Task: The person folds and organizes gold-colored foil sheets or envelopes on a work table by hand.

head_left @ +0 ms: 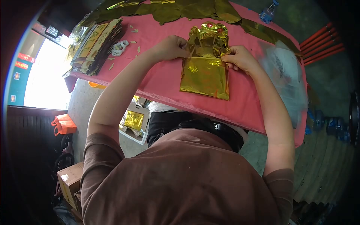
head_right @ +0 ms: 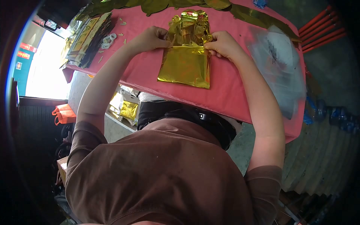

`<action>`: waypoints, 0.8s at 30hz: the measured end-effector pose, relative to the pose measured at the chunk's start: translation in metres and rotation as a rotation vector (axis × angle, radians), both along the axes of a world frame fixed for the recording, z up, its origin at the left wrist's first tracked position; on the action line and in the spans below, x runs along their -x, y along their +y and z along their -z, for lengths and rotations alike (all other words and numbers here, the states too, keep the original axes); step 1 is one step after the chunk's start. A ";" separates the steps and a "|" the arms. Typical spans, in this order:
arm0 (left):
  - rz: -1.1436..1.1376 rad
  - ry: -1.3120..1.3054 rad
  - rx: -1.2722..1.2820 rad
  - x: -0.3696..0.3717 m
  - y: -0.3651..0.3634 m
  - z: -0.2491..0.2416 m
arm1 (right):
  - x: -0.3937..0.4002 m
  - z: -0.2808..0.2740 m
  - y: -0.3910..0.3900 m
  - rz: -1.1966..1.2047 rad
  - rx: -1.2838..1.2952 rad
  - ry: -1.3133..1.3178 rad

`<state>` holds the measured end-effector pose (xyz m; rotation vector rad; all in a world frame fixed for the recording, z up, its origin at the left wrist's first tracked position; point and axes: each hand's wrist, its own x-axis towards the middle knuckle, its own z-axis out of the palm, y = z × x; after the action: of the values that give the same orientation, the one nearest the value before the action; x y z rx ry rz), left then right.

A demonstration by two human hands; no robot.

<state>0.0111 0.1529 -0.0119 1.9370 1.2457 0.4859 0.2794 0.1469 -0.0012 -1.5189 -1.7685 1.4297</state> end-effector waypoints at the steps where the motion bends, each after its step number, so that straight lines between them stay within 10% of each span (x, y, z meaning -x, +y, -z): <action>1: -0.017 -0.022 0.036 -0.001 0.001 -0.002 | 0.000 0.000 0.000 0.001 -0.007 -0.020; 8: -0.073 -0.133 0.028 -0.005 -0.008 0.009 | -0.002 0.017 -0.005 -0.019 -0.118 -0.028; 10: -0.035 -0.092 -0.199 -0.005 -0.017 0.011 | 0.000 0.029 -0.007 -0.188 -0.899 -0.093; 17: 0.210 0.161 -0.692 -0.005 -0.034 0.004 | -0.002 0.017 -0.034 -0.412 -1.354 -0.582; 24: 0.281 0.068 -0.712 -0.001 -0.049 -0.016 | 0.001 0.017 -0.034 -0.476 -1.414 -0.639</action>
<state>0.0120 0.1036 0.0040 2.6901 0.8718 0.7931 0.2780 0.1130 -0.0186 -0.7247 -2.6175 -0.4489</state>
